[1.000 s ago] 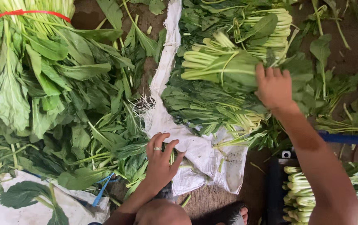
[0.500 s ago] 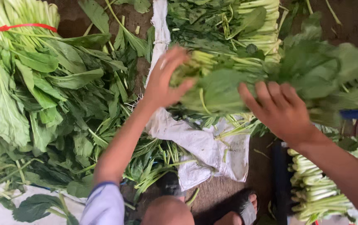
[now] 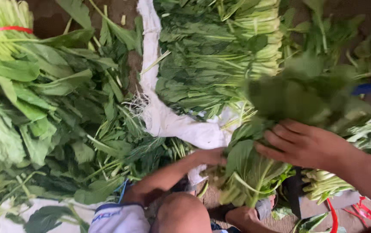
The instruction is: The person sits on the floor and gathers loose leafy green vegetables into bunches, aligning the stems by hand. They secure each bunch with a red rubber band and place the finished bunches into stacked crates beside them.
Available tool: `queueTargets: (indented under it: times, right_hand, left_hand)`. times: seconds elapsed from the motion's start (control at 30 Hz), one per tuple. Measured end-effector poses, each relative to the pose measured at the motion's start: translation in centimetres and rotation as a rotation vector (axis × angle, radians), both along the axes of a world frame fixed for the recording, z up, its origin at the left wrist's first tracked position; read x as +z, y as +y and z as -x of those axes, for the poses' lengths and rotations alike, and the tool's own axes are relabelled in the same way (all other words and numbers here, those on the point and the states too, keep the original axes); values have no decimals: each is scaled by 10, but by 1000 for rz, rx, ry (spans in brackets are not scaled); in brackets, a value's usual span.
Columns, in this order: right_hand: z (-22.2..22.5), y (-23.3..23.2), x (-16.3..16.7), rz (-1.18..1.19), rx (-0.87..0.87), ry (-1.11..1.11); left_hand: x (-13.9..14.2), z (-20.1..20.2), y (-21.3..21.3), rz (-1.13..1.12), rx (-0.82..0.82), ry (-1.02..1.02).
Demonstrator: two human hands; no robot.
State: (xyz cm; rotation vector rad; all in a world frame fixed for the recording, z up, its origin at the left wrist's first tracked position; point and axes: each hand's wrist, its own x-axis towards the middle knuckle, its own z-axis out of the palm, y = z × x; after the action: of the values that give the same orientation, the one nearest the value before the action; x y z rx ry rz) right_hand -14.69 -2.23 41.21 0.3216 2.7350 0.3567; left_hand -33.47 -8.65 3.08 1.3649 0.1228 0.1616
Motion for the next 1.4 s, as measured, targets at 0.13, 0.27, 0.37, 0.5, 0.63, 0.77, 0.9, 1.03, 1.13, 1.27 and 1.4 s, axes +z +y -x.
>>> queueTargets:
  times: [0.13, 0.27, 0.37, 0.5, 0.63, 0.77, 0.9, 1.03, 1.13, 1.27, 1.4]
  right_hand:
    - [37, 36, -54, 132, 91, 37]
    - [96, 59, -100, -174, 200, -80]
    - [112, 60, -127, -110, -31, 207]
    - [64, 29, -145, 200, -321, 234]
    - [-13, -8, -169, 408, -720, 189]
    - [-74, -45, -215, 611, -998, -54]
    - [-113, -80, -256, 884, -1054, -91]
    - [-120, -112, -278, 1012, -1028, 324]
    - [-113, -131, -300, 777, -924, 702]
    - [-136, -161, -334, 964, -1159, 574]
    - [-187, -221, -328, 847, -1220, 638]
  left_hand:
    - [-5, 26, -69, 570, 175, -44]
    - [-5, 79, -95, 1100, 558, 38]
    - [-15, 101, -100, 1309, 833, 192]
    - [-33, 87, -107, 1350, 975, 242]
    - [-44, 55, -115, 1264, 1073, 383]
    - [-50, 53, -122, 1078, 1096, 554]
    - [-39, 55, -118, 492, 1008, 897]
    - [-20, 43, -112, 319, 907, 1134]
    - [-7, 30, -122, 360, 1082, 887]
    - [14, 20, -156, 153, 1243, 797]
    - [31, 17, -168, 124, 1416, 927]
